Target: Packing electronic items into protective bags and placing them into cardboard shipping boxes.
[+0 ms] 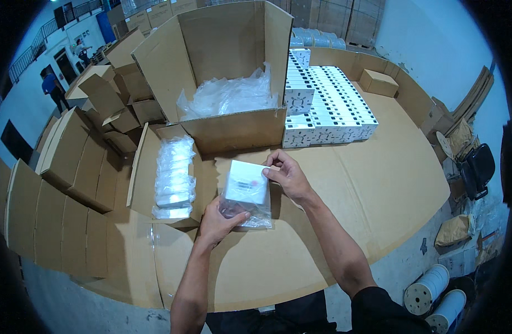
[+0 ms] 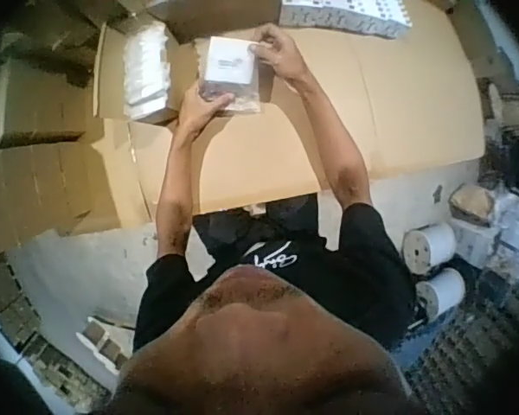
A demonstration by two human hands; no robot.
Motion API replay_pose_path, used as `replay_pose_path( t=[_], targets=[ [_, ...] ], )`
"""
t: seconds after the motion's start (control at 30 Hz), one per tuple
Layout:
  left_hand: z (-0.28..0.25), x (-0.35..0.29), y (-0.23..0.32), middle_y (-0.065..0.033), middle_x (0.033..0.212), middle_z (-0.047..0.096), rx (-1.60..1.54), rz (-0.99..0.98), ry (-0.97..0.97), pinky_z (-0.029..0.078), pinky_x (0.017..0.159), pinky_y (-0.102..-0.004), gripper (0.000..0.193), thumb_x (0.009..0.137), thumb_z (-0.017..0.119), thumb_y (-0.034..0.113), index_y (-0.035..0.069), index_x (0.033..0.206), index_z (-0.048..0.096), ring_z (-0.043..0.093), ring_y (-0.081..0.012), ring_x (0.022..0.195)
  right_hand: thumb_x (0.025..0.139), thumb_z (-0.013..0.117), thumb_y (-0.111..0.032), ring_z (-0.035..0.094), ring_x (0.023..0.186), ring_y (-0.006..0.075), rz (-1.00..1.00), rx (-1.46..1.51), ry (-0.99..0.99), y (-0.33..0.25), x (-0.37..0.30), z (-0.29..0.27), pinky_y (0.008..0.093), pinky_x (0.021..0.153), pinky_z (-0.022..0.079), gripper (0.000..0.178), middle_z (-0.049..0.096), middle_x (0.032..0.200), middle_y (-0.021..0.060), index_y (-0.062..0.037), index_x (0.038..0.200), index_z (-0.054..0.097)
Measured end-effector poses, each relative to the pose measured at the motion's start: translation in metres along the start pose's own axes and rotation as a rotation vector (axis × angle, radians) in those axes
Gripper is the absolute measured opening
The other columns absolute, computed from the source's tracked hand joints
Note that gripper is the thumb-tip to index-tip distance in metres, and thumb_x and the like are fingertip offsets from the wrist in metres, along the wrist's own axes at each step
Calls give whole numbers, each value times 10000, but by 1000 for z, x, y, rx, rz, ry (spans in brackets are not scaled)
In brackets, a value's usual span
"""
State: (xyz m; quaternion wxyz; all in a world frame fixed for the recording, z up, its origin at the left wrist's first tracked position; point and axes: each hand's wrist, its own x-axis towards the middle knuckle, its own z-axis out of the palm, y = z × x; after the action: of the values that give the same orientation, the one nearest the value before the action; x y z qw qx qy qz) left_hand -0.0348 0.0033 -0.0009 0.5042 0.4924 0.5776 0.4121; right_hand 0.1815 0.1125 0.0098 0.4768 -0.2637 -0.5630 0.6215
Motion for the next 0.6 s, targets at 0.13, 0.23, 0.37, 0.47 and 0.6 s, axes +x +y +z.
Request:
replay_pose_path(
  t=[0.13,0.23,0.37,0.47,0.6],
  targets=[
    [2,0,0,-76,1055,710,-50,55,12,542,866,-311,557,757,883,156,-7,1218,616,672,-148,936,927,689,-55,525,857,66,10,-36,22,0,-1,4,241,775,453,166,545,944,-14,-58,997,539],
    [2,0,1,-74,1063,707,-42,83,13,540,869,-308,567,751,888,163,-2,1222,619,669,-146,941,928,696,-67,519,812,53,4,-61,16,2,1,2,231,727,441,155,547,897,-28,-59,980,550],
    [3,-1,4,-76,1062,706,-95,92,-3,537,869,-304,518,802,858,179,3,1228,620,664,-137,955,932,698,-78,508,769,38,14,-81,60,4,-1,2,216,686,422,143,547,854,-41,-61,970,561],
    [4,0,7,-57,1056,702,-266,-27,-50,530,820,-299,418,909,772,226,10,1234,622,647,-117,932,941,693,-94,502,761,29,28,-183,69,0,-3,0,213,654,415,136,550,854,-42,-60,963,563],
    [6,9,-13,-29,1042,692,-300,-4,65,498,776,-281,348,1009,648,277,17,1239,625,614,-98,883,960,687,-139,576,824,75,9,-165,31,6,1,5,243,734,479,165,608,896,-10,-56,1044,572]
  ],
)
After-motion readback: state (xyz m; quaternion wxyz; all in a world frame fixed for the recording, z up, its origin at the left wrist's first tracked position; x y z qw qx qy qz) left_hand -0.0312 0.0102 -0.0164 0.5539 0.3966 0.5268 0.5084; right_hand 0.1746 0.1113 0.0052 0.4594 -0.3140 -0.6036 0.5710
